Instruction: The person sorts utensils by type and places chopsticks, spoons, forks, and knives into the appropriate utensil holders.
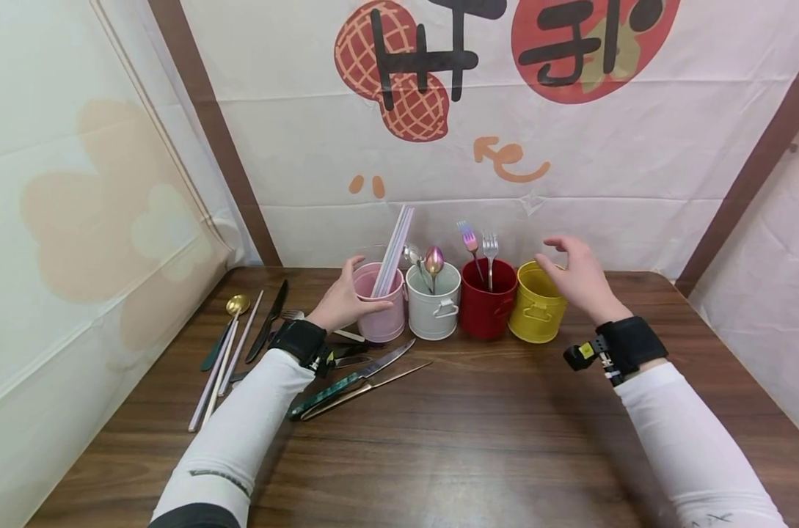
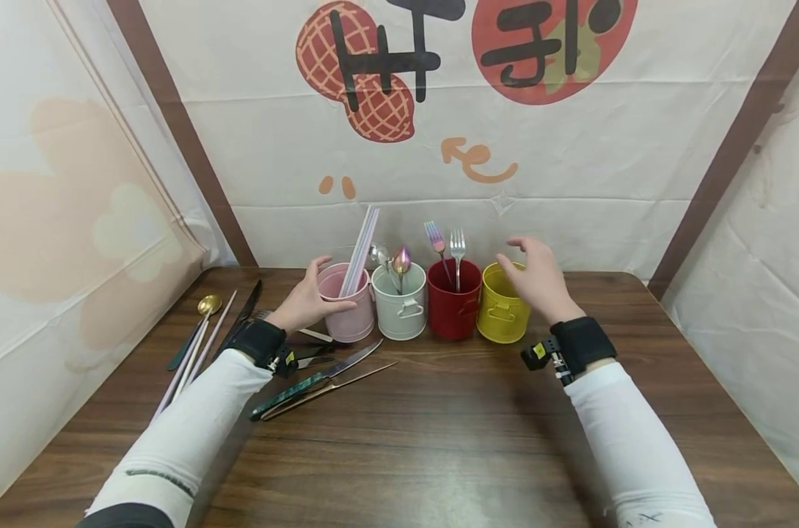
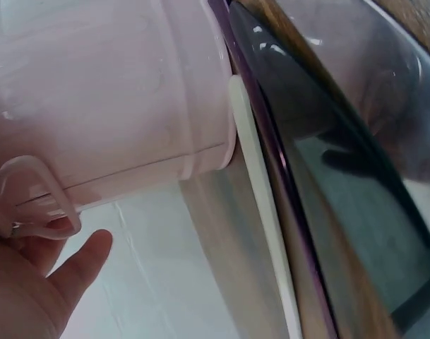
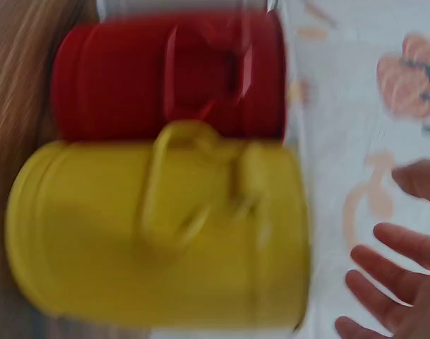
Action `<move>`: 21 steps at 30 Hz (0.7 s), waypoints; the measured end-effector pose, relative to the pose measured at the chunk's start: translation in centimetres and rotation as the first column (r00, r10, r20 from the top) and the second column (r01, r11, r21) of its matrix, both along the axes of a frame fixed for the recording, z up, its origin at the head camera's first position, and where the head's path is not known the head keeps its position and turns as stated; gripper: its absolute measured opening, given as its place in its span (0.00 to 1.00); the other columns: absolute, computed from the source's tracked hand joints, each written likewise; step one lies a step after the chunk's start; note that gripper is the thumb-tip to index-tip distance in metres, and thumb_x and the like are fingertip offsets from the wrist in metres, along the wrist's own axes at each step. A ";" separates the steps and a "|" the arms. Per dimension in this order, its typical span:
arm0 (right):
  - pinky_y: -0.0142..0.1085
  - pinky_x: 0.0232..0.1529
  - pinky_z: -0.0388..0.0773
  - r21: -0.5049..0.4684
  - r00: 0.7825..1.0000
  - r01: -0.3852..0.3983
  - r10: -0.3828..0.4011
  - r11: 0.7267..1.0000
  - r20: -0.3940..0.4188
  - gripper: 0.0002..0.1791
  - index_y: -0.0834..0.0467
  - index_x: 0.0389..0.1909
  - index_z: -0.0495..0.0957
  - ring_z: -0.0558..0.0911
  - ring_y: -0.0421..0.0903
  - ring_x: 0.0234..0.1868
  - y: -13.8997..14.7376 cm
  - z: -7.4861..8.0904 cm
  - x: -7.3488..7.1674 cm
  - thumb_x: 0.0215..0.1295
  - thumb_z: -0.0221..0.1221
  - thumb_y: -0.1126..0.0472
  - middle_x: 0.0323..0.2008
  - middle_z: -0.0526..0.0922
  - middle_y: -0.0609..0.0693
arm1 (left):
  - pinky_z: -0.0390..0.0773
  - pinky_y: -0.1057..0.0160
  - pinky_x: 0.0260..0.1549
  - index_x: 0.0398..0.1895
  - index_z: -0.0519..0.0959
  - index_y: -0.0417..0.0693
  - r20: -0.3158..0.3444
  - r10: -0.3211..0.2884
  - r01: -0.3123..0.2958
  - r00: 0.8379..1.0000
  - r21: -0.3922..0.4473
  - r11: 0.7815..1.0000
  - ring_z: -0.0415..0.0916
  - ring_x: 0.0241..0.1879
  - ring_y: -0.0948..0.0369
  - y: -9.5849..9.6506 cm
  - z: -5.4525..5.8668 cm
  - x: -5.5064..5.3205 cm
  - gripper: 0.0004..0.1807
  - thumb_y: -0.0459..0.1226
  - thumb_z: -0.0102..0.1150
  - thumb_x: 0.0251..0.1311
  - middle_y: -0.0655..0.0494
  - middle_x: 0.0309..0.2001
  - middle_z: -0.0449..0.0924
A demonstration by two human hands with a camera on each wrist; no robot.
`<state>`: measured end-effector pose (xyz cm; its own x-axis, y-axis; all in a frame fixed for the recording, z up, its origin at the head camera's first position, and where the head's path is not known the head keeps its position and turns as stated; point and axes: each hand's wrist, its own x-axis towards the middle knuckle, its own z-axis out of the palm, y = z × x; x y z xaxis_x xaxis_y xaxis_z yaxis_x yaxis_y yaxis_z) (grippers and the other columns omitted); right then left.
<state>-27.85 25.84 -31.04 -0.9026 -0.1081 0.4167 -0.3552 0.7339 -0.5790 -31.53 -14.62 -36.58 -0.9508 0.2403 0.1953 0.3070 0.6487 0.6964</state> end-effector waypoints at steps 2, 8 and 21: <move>0.59 0.60 0.61 0.012 0.998 0.005 -0.006 1.000 0.062 0.30 0.70 0.64 0.64 0.63 0.66 0.63 0.9 -0.9 -0.1 0.73 0.53 0.51 0.62 0.65 0.70 | 0.66 0.46 0.59 0.74 0.44 0.45 -0.009 -0.021 0.021 1.000 -0.013 1.000 0.66 0.62 0.45 -0.5 0.0 0.1 0.61 0.51 0.76 0.45 0.35 0.66 0.61; 0.60 0.63 0.57 0.008 0.981 -0.007 0.005 1.000 0.192 0.43 0.69 0.71 0.53 0.59 0.67 0.67 1.8 -3.6 -0.5 0.70 0.52 0.41 0.68 0.57 0.71 | 0.59 0.44 0.63 0.75 0.43 0.43 -0.039 -0.007 0.005 0.999 -0.049 0.999 0.55 0.69 0.44 -3.0 0.3 1.0 0.59 0.56 0.69 0.51 0.36 0.71 0.52; 0.60 0.66 0.51 -0.050 0.972 0.011 0.001 0.999 0.236 0.55 0.63 0.75 0.44 0.54 0.63 0.71 2.0 -4.4 -0.3 0.60 0.64 0.40 0.72 0.52 0.66 | 0.75 0.58 0.33 0.45 0.77 0.48 -0.079 -0.190 0.168 0.979 -0.227 0.959 0.76 0.33 0.61 -4.6 1.3 5.7 0.13 0.45 0.61 0.65 0.59 0.33 0.79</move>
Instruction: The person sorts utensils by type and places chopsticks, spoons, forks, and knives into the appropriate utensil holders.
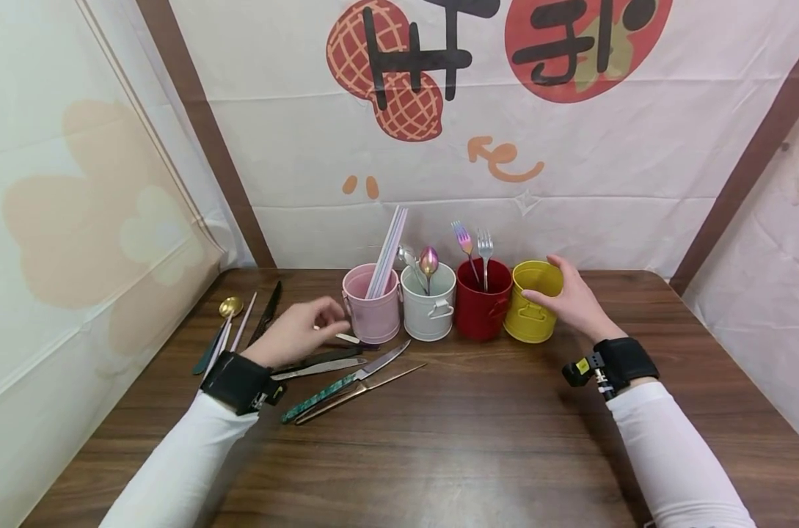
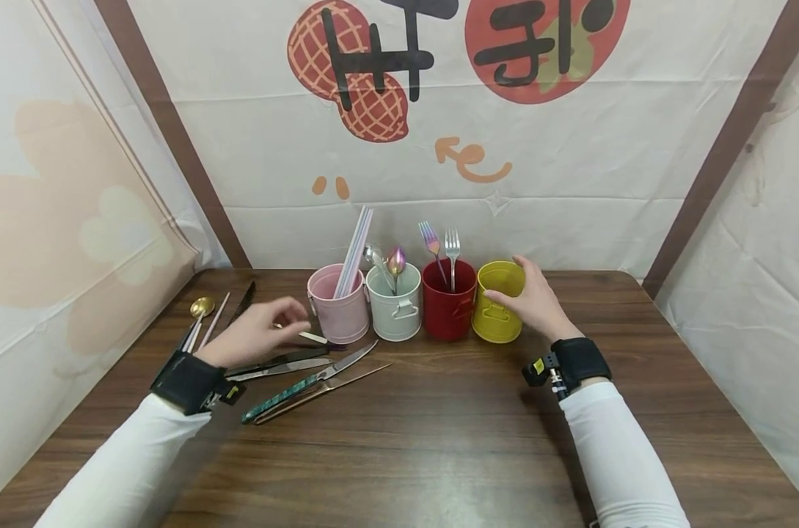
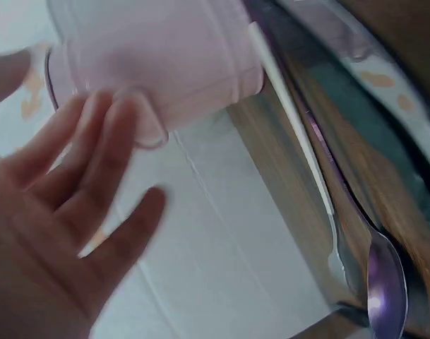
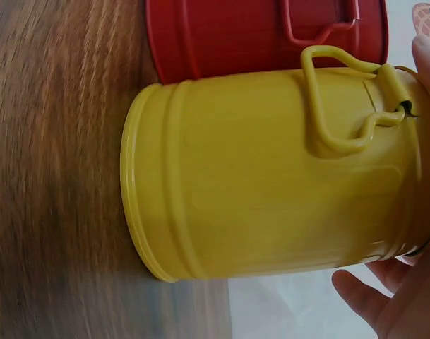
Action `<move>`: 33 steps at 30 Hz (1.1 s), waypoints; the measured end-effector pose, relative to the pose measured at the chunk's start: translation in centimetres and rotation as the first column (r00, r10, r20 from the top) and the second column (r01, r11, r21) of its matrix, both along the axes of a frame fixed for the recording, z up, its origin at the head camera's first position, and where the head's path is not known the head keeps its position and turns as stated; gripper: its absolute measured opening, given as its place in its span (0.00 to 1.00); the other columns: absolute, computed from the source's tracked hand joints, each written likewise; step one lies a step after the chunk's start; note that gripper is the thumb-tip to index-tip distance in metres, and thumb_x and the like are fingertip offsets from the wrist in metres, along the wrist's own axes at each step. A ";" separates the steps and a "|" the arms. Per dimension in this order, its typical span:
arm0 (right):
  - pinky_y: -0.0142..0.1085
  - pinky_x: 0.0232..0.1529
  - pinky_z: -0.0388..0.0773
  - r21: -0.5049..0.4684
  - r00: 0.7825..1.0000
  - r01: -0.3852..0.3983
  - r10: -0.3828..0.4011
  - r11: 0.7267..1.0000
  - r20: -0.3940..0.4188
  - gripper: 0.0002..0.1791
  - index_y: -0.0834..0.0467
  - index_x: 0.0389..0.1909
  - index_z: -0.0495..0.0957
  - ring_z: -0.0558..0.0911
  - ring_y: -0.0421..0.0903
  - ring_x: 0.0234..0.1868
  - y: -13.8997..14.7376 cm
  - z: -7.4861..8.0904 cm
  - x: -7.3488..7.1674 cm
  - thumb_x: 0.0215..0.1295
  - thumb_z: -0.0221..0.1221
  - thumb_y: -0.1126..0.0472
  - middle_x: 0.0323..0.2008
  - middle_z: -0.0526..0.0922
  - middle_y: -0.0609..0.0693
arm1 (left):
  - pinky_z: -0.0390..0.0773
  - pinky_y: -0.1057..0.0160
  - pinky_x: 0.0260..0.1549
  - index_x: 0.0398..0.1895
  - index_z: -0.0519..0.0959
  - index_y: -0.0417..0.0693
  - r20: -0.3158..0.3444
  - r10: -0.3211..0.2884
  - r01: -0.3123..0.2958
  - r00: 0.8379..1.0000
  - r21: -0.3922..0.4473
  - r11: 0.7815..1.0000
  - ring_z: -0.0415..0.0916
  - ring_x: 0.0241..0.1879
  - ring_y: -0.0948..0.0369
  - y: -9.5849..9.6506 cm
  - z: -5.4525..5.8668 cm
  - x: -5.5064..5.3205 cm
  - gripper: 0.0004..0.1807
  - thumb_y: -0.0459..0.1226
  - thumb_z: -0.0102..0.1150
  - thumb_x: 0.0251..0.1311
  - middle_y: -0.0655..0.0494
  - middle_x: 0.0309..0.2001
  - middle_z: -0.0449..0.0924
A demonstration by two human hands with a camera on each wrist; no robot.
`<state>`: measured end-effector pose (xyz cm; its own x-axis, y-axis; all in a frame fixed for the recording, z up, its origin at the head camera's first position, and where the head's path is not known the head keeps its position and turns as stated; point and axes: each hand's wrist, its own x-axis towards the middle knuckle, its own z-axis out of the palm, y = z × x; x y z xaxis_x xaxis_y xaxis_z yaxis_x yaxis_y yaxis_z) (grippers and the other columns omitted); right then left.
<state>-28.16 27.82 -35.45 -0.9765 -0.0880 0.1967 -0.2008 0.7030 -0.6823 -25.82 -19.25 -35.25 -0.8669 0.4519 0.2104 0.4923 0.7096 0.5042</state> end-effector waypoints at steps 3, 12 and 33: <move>0.60 0.66 0.51 -0.021 1.000 0.000 0.000 1.000 0.008 0.55 0.62 0.75 0.44 0.53 0.63 0.71 0.0 0.0 0.1 0.60 0.64 0.41 0.72 0.51 0.66 | 0.71 0.64 0.24 0.34 0.78 0.52 0.018 -0.072 0.074 0.997 -0.152 0.986 0.70 0.23 0.66 0.4 -0.7 1.6 0.06 0.42 0.63 0.63 0.65 0.23 0.74; 0.62 0.66 0.50 -0.090 0.999 0.016 -0.012 0.996 0.038 0.55 0.61 0.75 0.44 0.52 0.64 0.70 0.0 0.0 0.1 0.59 0.65 0.42 0.73 0.48 0.66 | 0.66 0.67 0.19 0.27 0.77 0.53 0.053 -0.153 0.162 0.987 -0.350 0.923 0.63 0.18 0.70 2.2 -2.1 4.6 0.11 0.43 0.70 0.53 0.68 0.17 0.66; 0.59 0.65 0.55 -0.166 0.997 0.065 -0.058 0.984 0.047 0.49 0.65 0.70 0.51 0.58 0.63 0.66 -0.6 -0.7 -0.1 0.59 0.67 0.45 0.69 0.53 0.66 | 0.68 0.64 0.20 0.20 0.74 0.50 -0.010 -0.138 0.121 0.990 -0.428 0.896 0.64 0.19 0.65 3.2 -3.0 5.0 0.11 0.36 0.69 0.45 0.65 0.17 0.67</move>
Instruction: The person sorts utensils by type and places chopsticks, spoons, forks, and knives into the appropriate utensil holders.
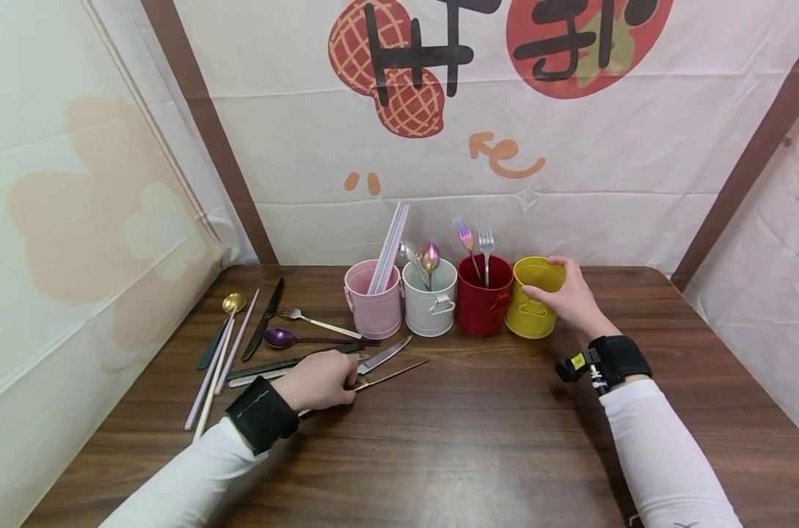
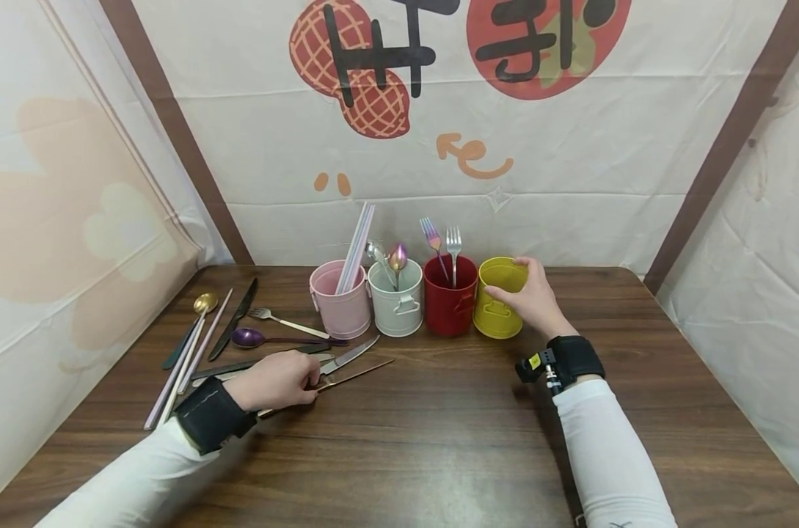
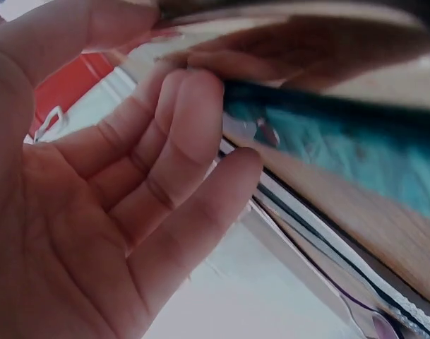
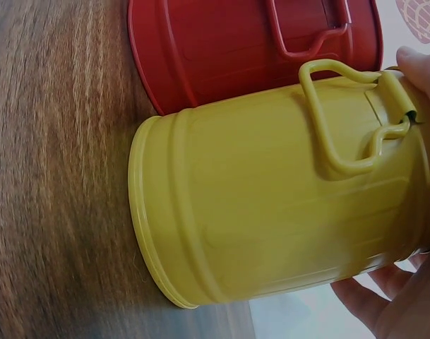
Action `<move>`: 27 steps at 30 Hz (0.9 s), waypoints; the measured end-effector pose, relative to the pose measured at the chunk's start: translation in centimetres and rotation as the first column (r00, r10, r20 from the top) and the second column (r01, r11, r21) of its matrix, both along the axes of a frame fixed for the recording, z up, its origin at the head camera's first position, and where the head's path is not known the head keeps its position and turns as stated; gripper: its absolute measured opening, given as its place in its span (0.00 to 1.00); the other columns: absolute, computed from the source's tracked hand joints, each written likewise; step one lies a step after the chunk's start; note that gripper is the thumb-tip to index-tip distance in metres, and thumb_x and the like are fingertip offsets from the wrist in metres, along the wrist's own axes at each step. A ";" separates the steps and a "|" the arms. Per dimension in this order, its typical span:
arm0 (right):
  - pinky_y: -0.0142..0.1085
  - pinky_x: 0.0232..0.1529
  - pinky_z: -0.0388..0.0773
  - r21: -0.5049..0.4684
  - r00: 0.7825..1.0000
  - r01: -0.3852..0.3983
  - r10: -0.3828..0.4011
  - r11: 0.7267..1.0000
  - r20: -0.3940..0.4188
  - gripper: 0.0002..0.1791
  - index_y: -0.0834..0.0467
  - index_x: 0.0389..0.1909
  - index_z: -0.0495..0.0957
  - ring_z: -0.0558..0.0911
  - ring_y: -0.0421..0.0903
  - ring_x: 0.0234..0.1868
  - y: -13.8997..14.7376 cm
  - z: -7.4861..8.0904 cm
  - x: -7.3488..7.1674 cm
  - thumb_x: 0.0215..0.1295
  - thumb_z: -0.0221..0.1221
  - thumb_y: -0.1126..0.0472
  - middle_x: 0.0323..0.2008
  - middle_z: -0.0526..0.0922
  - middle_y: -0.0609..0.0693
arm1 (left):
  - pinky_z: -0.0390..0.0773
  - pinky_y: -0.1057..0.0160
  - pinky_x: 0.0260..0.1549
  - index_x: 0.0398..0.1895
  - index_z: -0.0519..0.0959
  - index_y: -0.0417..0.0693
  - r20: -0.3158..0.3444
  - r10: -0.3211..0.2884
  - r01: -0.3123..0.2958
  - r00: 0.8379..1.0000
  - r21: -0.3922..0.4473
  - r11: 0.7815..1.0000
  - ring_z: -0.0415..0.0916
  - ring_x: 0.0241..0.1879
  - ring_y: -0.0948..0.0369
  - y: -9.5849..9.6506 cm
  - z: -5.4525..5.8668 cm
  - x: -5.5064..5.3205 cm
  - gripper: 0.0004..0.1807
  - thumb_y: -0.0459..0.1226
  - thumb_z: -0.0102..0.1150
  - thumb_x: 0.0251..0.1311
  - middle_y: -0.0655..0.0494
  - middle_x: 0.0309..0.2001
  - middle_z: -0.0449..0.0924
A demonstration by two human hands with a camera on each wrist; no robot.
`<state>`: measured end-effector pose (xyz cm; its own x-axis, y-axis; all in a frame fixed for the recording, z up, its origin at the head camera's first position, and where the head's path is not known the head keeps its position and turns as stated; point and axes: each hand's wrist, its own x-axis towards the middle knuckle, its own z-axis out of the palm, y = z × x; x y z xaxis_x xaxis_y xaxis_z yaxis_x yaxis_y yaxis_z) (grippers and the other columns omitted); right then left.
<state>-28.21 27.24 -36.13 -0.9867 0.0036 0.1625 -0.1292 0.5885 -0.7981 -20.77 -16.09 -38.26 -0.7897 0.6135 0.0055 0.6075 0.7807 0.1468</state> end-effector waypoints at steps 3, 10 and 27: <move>0.58 0.65 0.55 0.009 1.000 0.000 0.000 1.000 -0.019 0.47 0.66 0.68 0.52 0.59 0.63 0.66 0.1 0.0 0.0 0.60 0.67 0.47 0.69 0.54 0.67 | 0.66 0.63 0.18 0.17 0.71 0.51 -0.034 -0.009 0.008 0.999 -0.009 1.000 0.63 0.18 0.64 0.3 -0.1 0.0 0.12 0.37 0.68 0.40 0.64 0.16 0.65; 0.58 0.65 0.54 0.004 1.000 0.001 -0.001 1.000 -0.031 0.45 0.67 0.66 0.53 0.58 0.63 0.66 0.1 0.0 0.1 0.60 0.67 0.48 0.69 0.54 0.66 | 0.62 0.63 0.14 0.12 0.66 0.54 -0.109 -0.013 0.012 0.994 -0.011 1.000 0.59 0.15 0.64 0.8 -0.2 0.0 0.14 0.37 0.65 0.36 0.65 0.13 0.62; 0.58 0.65 0.56 -0.040 1.000 0.020 -0.020 0.999 0.012 0.49 0.62 0.68 0.51 0.60 0.62 0.64 0.1 -0.2 0.1 0.57 0.68 0.43 0.68 0.55 0.65 | 0.74 0.52 0.18 0.13 0.69 0.48 -0.243 0.046 -0.052 0.969 -0.016 0.999 0.72 0.18 0.55 1.9 -0.7 0.6 0.12 0.29 0.61 0.41 0.54 0.16 0.72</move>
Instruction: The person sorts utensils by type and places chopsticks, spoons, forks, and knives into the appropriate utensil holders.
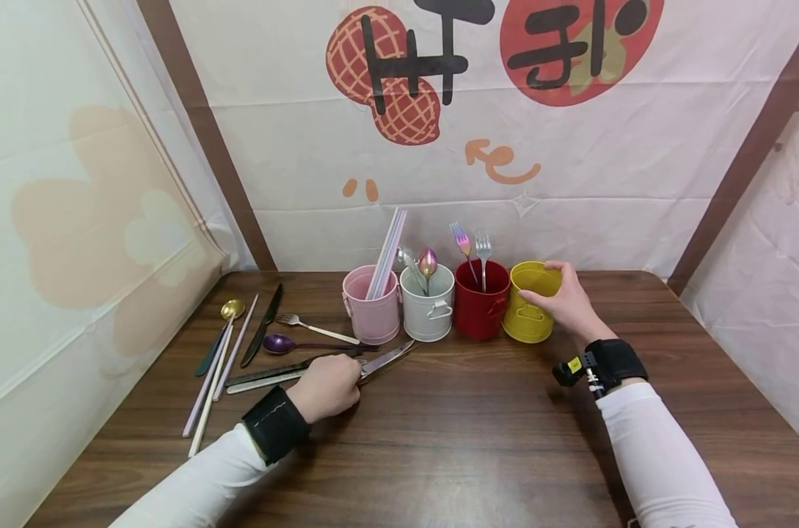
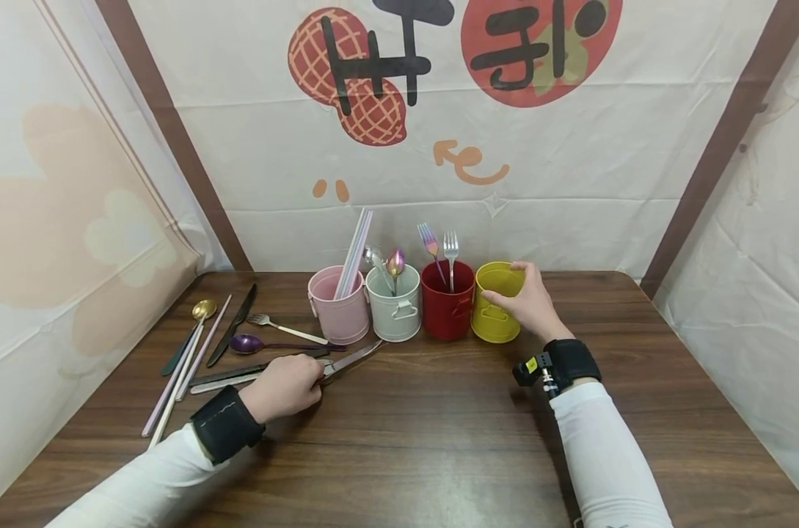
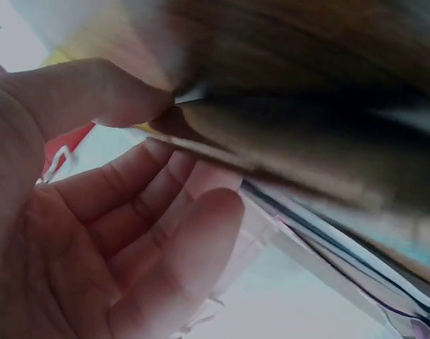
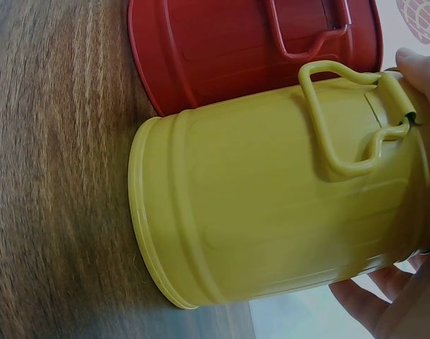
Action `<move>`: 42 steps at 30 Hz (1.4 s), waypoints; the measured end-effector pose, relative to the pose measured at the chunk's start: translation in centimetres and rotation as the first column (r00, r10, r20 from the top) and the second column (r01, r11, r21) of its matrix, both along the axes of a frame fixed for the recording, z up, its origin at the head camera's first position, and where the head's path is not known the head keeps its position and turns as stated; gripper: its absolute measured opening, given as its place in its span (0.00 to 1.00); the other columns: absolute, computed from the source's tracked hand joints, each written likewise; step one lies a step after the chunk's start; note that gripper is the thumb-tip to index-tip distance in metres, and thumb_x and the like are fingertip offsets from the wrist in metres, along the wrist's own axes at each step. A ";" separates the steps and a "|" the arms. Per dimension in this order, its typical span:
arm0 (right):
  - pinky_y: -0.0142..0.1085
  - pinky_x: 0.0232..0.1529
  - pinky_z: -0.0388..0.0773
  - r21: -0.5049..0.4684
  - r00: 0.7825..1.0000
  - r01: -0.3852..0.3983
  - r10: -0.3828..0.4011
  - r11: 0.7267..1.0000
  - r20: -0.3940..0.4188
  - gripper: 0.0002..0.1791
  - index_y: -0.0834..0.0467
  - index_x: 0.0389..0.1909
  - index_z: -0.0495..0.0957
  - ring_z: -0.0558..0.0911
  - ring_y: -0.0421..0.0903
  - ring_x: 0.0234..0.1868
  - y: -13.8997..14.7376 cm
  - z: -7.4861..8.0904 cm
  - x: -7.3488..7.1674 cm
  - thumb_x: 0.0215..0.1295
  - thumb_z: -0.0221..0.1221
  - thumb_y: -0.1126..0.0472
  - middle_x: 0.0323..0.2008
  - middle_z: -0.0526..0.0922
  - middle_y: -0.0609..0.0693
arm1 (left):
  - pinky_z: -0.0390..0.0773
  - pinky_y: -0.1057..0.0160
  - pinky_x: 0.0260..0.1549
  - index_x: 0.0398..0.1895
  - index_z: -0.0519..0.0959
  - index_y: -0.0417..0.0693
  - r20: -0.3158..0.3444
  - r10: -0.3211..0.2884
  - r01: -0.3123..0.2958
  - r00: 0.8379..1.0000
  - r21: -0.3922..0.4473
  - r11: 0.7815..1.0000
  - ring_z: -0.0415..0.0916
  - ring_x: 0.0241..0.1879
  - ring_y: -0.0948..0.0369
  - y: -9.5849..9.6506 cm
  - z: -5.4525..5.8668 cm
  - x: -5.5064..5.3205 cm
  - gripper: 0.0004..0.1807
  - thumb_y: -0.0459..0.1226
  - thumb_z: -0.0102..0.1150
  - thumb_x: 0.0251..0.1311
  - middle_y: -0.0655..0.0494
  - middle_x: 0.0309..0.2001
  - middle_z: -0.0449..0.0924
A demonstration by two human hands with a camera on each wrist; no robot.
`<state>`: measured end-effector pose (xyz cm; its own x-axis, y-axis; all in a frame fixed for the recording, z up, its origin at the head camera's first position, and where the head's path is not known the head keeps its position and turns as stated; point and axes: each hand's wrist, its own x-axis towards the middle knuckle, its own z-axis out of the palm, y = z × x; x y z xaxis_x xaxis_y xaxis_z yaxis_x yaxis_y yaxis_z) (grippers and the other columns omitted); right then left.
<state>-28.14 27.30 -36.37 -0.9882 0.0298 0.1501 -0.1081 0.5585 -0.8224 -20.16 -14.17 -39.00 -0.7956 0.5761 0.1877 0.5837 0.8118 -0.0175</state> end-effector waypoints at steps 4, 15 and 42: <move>0.58 0.65 0.55 -0.010 1.000 0.002 -0.002 1.000 0.012 0.50 0.62 0.69 0.51 0.59 0.62 0.65 0.0 -0.2 0.1 0.57 0.68 0.43 0.68 0.54 0.65 | 0.73 0.54 0.17 0.15 0.71 0.49 -0.006 -0.038 0.038 0.999 0.029 0.999 0.73 0.19 0.56 0.0 0.7 0.4 0.11 0.29 0.63 0.45 0.56 0.17 0.72; 0.57 0.64 0.57 0.029 1.000 -0.016 0.016 0.999 -0.024 0.50 0.65 0.68 0.50 0.61 0.63 0.63 0.1 0.1 0.0 0.58 0.67 0.45 0.66 0.56 0.67 | 0.69 0.64 0.19 0.28 0.79 0.47 0.028 -0.084 0.072 0.996 0.287 0.955 0.67 0.21 0.65 1.9 6.0 -0.5 0.03 0.34 0.64 0.58 0.64 0.21 0.71; 0.59 0.65 0.56 0.056 1.000 -0.020 0.019 0.998 0.020 0.53 0.64 0.71 0.48 0.60 0.64 0.65 0.0 0.4 0.2 0.58 0.66 0.40 0.69 0.54 0.68 | 0.74 0.71 0.33 0.40 0.82 0.40 0.110 -0.191 0.024 0.975 0.809 0.587 0.78 0.34 0.61 17.1 12.6 -9.4 0.08 0.37 0.61 0.64 0.51 0.34 0.83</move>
<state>-27.90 27.29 -35.98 -0.9913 0.0028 0.1316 -0.1034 0.6020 -0.7918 -29.61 2.91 -26.37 -0.8035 0.3431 0.4865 0.5923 0.3790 0.7110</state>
